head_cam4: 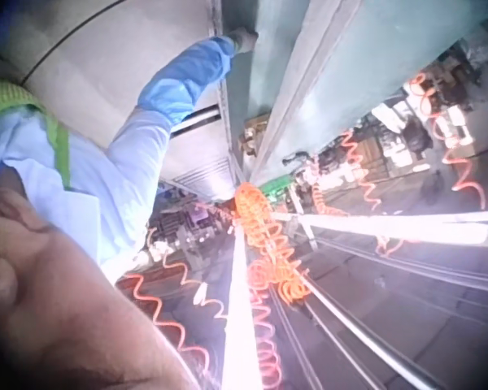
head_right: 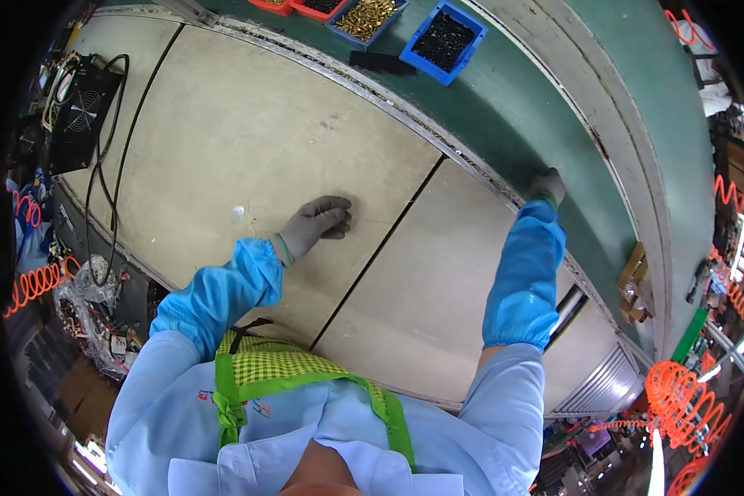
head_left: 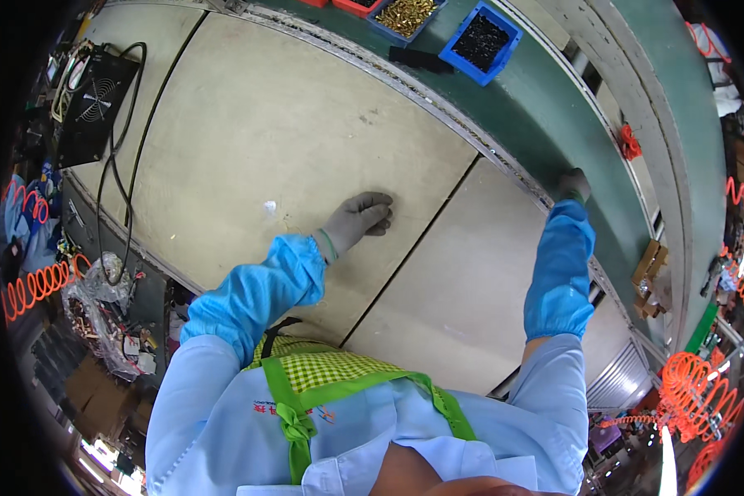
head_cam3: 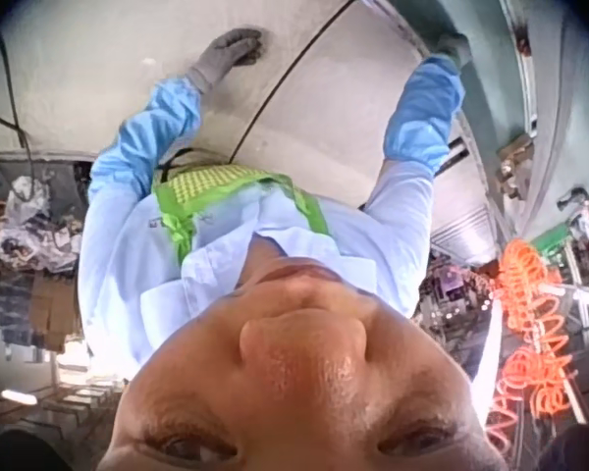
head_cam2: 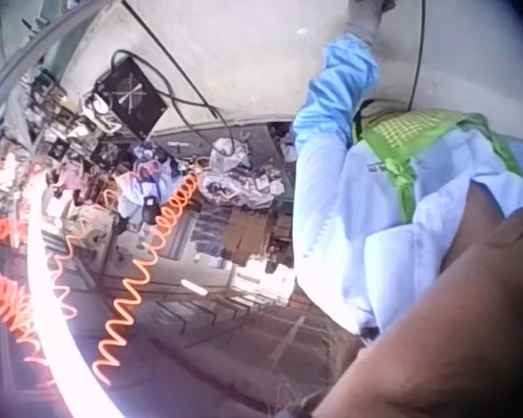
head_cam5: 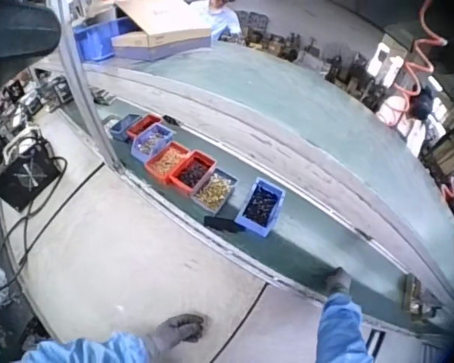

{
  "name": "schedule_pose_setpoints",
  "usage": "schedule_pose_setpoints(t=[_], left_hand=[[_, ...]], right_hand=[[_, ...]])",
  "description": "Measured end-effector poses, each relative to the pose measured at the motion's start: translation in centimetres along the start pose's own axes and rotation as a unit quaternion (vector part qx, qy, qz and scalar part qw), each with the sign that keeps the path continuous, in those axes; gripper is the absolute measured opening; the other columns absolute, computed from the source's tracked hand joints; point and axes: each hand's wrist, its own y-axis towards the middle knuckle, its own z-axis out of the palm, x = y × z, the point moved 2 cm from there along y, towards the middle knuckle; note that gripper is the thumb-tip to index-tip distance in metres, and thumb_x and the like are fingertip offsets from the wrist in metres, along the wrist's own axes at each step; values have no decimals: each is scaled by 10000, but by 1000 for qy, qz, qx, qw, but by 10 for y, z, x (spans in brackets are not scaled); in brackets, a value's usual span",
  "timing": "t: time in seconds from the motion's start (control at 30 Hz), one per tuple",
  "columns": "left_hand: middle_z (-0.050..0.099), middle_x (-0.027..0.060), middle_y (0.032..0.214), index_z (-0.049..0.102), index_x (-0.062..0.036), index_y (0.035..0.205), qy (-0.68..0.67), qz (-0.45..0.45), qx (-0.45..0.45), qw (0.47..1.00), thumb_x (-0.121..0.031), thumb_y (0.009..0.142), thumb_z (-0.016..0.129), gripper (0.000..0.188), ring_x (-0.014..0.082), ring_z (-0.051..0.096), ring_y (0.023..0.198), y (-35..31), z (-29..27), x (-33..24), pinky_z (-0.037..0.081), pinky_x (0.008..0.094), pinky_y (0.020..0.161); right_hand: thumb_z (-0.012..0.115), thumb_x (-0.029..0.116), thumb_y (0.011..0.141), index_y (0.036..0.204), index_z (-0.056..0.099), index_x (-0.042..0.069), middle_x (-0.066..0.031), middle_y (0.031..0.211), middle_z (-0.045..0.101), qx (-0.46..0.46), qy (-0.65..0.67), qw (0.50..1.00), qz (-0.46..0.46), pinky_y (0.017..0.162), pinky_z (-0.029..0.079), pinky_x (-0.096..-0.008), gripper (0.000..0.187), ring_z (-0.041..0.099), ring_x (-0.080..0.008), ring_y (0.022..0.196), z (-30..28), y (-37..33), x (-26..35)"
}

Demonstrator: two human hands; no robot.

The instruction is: The person cleans a workbench surface by hand, picking up small debris and wiping the area with a cloth. They then remove a large board from the table, wipe it, and place it back. Finally, they organize various tools and components on the table.

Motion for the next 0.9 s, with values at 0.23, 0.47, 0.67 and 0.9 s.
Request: schedule_pose_setpoints(t=[0.23,0.47,0.67,0.9], left_hand=[[608,98,1064,529,-32,1213,-150,-51,17,987,-299,938,540,384,195,623,939,13,20,-14,533,321,830],[652,75,963,572,-36,1138,-338,-42,99,935,-383,942,506,404,193,651,885,23,0,-17,560,322,771],[661,87,942,597,-48,1116,-97,114,-3,989,-311,950,483,331,158,645,774,63,-99,-81,525,271,650],[655,174,969,554,-109,1150,509,306,-380,709,-324,868,538,355,345,627,901,124,-155,-248,487,426,793]], right_hand=[[639,223,737,930,673,51,-192,975,663,-59,164,969,-176,816,496,-429,261,633,-352,919,-39,-73,67],[685,137,742,1004,602,64,-131,1038,581,160,284,740,-589,795,493,-370,285,582,-313,935,-81,-304,231],[618,244,798,1234,506,134,-143,1290,477,-110,85,843,-520,837,505,-414,464,590,-319,990,-68,-197,300],[513,168,837,1103,580,153,-89,1017,587,-103,-94,891,-432,668,532,-409,275,621,-292,863,-45,-161,350]])
